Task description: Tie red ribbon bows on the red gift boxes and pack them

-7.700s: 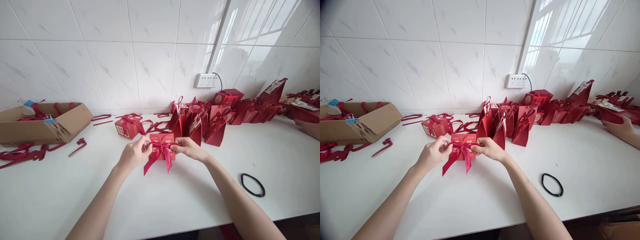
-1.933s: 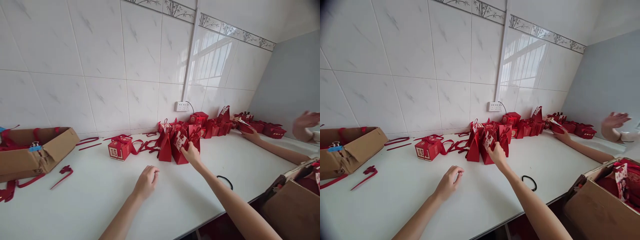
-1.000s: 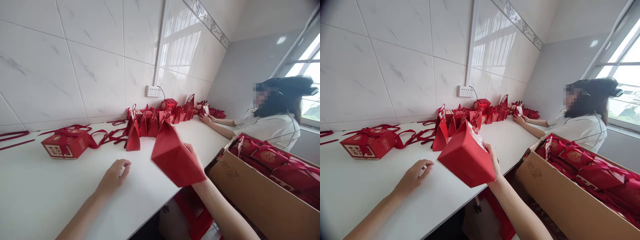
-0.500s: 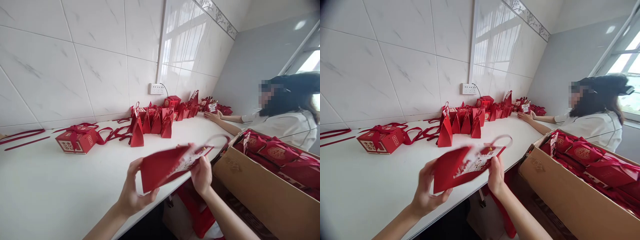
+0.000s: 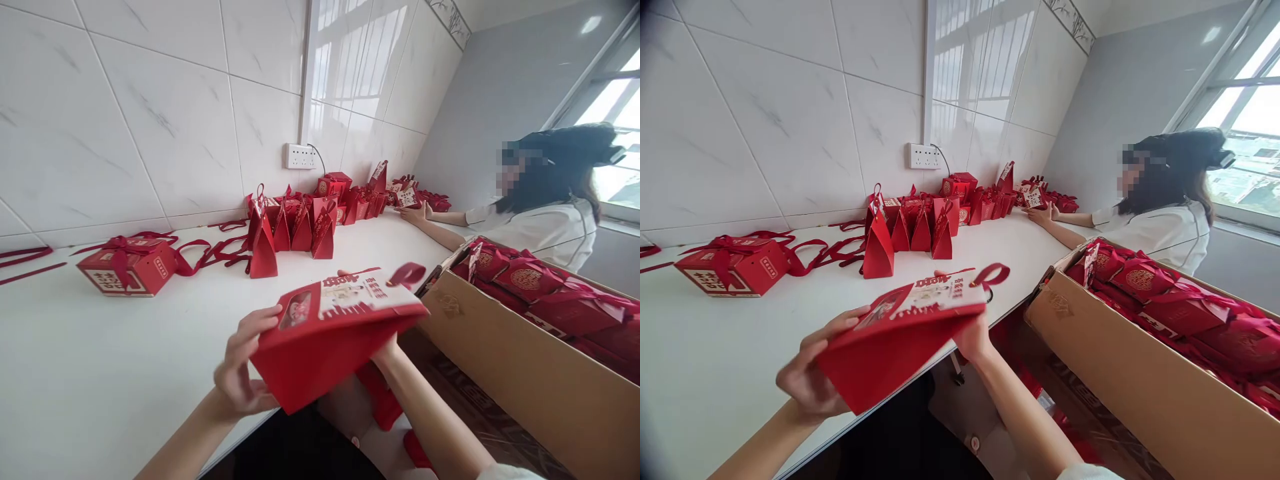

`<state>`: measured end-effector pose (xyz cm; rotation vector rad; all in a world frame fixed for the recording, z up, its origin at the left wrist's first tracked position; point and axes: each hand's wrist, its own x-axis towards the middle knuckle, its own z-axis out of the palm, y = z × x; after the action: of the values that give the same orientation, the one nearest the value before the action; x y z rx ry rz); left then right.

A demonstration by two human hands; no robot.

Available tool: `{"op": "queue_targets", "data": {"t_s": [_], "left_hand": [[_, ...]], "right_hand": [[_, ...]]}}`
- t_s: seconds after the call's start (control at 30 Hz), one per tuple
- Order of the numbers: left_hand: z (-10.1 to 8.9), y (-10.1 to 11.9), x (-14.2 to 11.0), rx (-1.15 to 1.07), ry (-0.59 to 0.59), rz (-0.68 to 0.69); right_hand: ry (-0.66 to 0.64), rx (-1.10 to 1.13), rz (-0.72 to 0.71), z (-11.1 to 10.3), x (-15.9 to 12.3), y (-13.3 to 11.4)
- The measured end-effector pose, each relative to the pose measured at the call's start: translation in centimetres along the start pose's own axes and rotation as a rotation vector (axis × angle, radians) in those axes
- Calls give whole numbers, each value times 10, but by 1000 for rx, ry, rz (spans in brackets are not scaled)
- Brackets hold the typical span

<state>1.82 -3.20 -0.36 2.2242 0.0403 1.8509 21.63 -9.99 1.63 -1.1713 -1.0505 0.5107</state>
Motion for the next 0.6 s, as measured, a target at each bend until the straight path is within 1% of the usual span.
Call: {"op": "queue_targets", "data": {"t_s": [0.07, 0.13, 0.17, 0.23, 0.33, 0.4, 0.43, 0.5, 0.6], "left_hand": [[-1, 2, 4, -87, 24, -188], [-2, 4, 5, -130, 11, -358], [-3, 4, 5, -163, -8, -446], [-5, 3, 4, -281, -50, -644], [-5, 2, 4, -485, -139, -892], [-6, 1, 5, -565, -182, -986], [-6, 1, 6, -589, -194, -1010], [-6, 0, 7, -619, -200, -1026], [-6, -1, 6, -626, -192, -1002]], "right_hand": [[49, 173, -22, -2, 0, -7], [173, 300, -53, -7, 0, -17], [234, 311, -54, -11, 0, -22], [288, 247, -9, -17, -1, -32], [271, 167, 76, -25, -4, -45], [258, 149, 98, -28, -6, -51], [248, 135, 108, -30, -7, -53], [223, 90, 118, -32, -8, -55], [210, 34, 114, -35, -8, -55]]}}
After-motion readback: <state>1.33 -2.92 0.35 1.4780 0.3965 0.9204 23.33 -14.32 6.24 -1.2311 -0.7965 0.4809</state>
